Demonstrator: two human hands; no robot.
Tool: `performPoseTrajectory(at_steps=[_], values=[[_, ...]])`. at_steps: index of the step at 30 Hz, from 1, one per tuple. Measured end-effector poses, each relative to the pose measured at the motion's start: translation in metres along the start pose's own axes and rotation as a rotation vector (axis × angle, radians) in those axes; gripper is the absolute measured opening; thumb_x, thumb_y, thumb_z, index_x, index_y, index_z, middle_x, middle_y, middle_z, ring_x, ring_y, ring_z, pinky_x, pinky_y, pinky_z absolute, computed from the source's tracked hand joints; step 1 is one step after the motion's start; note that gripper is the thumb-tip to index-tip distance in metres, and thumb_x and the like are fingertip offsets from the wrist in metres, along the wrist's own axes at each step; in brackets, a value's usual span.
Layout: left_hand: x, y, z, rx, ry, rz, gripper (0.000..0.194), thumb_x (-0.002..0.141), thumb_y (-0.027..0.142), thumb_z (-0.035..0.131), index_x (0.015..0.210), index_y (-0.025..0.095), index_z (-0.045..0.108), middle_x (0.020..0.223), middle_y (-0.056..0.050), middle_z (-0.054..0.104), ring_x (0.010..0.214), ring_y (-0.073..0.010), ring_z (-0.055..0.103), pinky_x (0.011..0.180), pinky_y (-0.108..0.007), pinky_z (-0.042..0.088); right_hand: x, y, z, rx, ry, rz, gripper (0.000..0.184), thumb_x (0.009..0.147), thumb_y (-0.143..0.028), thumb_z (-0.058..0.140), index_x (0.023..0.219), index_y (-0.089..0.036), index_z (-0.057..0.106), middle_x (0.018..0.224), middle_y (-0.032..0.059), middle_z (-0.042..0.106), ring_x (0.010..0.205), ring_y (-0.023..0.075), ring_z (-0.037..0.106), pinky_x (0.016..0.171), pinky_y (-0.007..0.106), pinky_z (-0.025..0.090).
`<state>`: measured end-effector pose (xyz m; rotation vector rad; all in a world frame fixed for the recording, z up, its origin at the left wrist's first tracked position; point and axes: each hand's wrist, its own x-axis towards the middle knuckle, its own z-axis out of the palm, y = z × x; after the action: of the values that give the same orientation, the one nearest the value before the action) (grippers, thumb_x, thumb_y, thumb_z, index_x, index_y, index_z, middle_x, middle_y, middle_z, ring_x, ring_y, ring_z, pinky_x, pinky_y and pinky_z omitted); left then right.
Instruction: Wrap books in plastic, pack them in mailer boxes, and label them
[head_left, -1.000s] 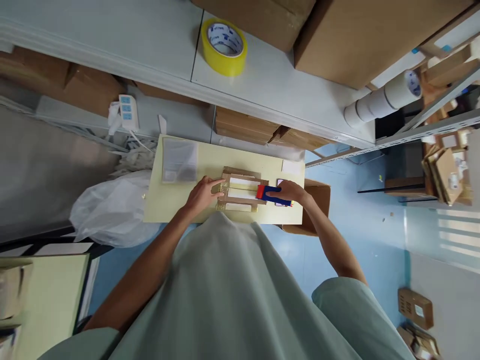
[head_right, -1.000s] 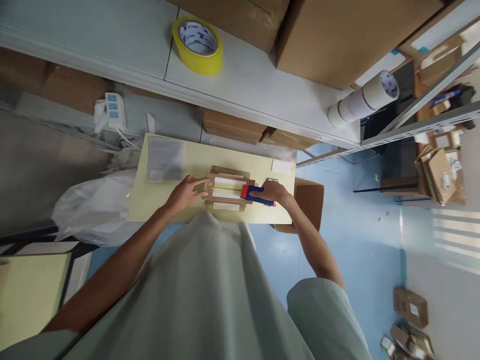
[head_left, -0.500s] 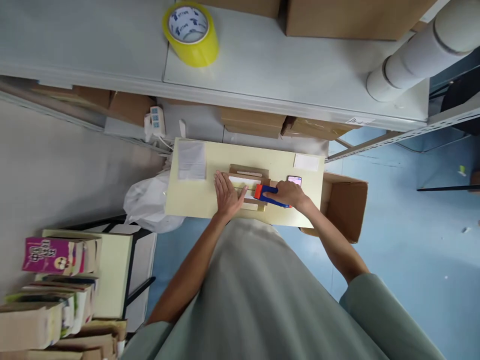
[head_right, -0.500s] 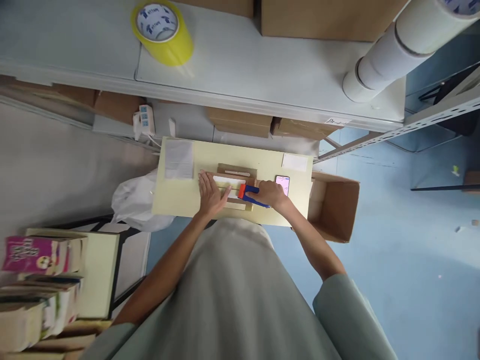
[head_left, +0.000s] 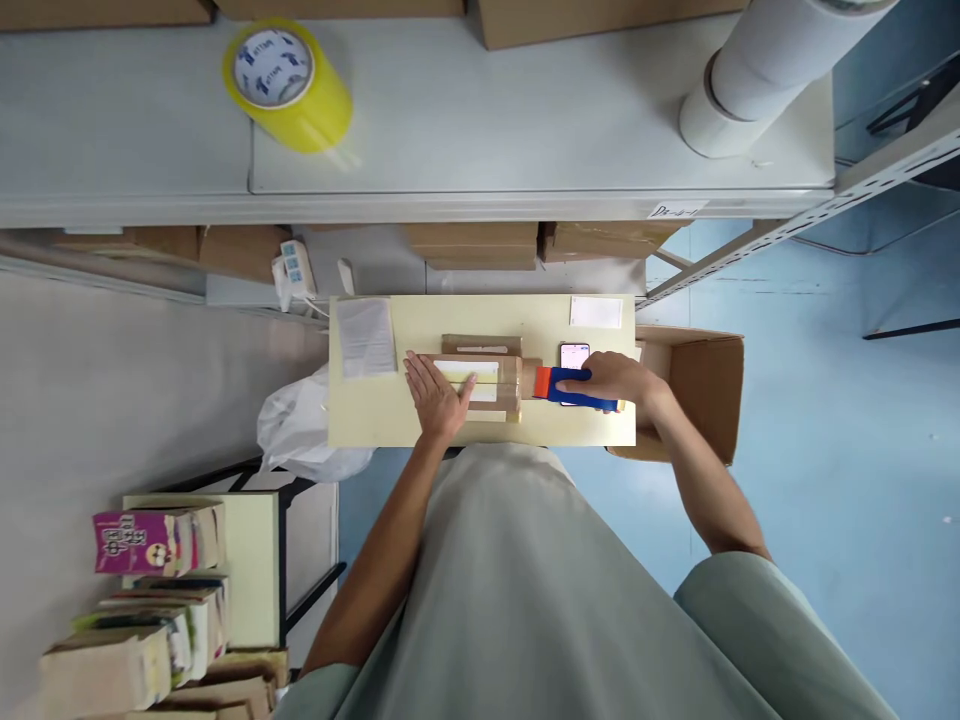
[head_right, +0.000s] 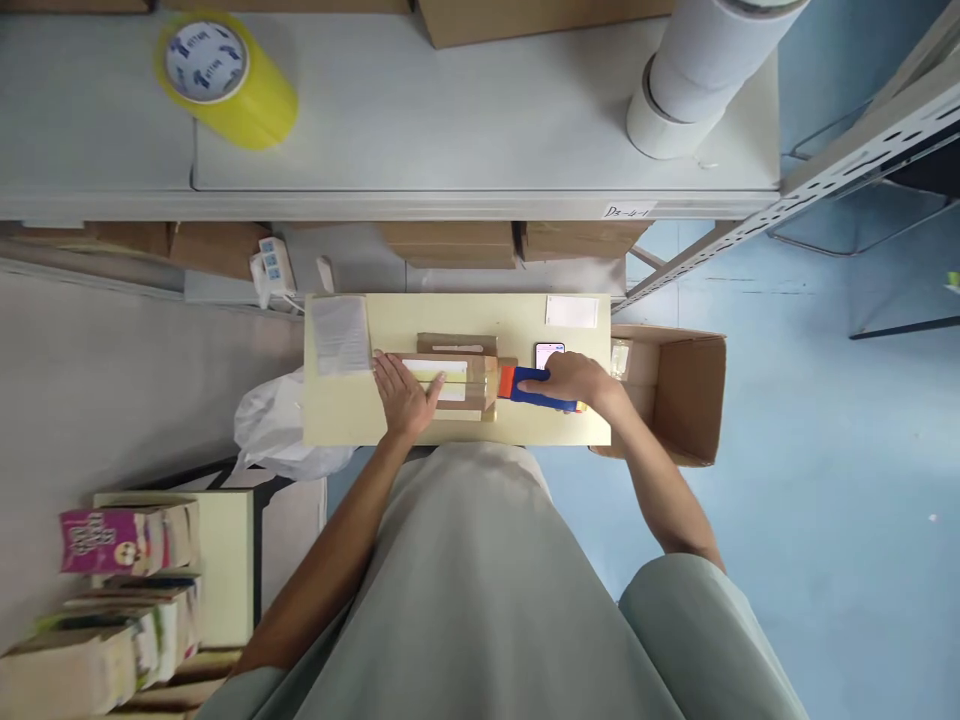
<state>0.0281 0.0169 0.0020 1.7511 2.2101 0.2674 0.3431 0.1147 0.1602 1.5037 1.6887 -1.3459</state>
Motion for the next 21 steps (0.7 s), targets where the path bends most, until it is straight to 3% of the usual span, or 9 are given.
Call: performPoseTrajectory(at_steps=[4,12,21], values=[[0.000,0.001,0.000,0.005,0.011,0.003,0.116,0.103,0.080,0.031,0.166,-0.016,0.013,0.175,-0.041,0.003,0.168,-0.0472,-0.002,0.135,-0.066,0.010,0.005,0.016,0.000,-0.058,0.010,0.031,0.057,0.099,-0.070,0.062,0.096,-0.015,0.077,0.077,0.0101,0.079,0.071,0.0231,0.075,0.070,0.030,0.051],[0.000,0.001,0.001,0.019,0.012,0.016,0.118,0.103,0.081,0.028,0.165,-0.019,0.013,0.175,-0.042,0.002,0.168,-0.0485,-0.001,0.135,-0.065,0.009,0.036,-0.018,0.031,-0.297,0.145,0.082,0.049,0.103,-0.057,0.062,0.119,-0.013,0.076,0.115,0.0204,0.080,0.108,0.0322,0.076,0.086,0.034,0.054],[-0.001,0.000,0.003,-0.024,0.013,0.026,0.118,0.103,0.080,0.031,0.165,-0.019,0.012,0.175,-0.043,0.000,0.168,-0.0490,-0.003,0.135,-0.066,0.008,0.041,-0.046,0.071,-0.385,0.276,0.087,0.046,0.109,-0.052,0.053,0.114,-0.013,0.078,0.112,0.0212,0.080,0.102,0.0309,0.078,0.082,0.035,0.056]])
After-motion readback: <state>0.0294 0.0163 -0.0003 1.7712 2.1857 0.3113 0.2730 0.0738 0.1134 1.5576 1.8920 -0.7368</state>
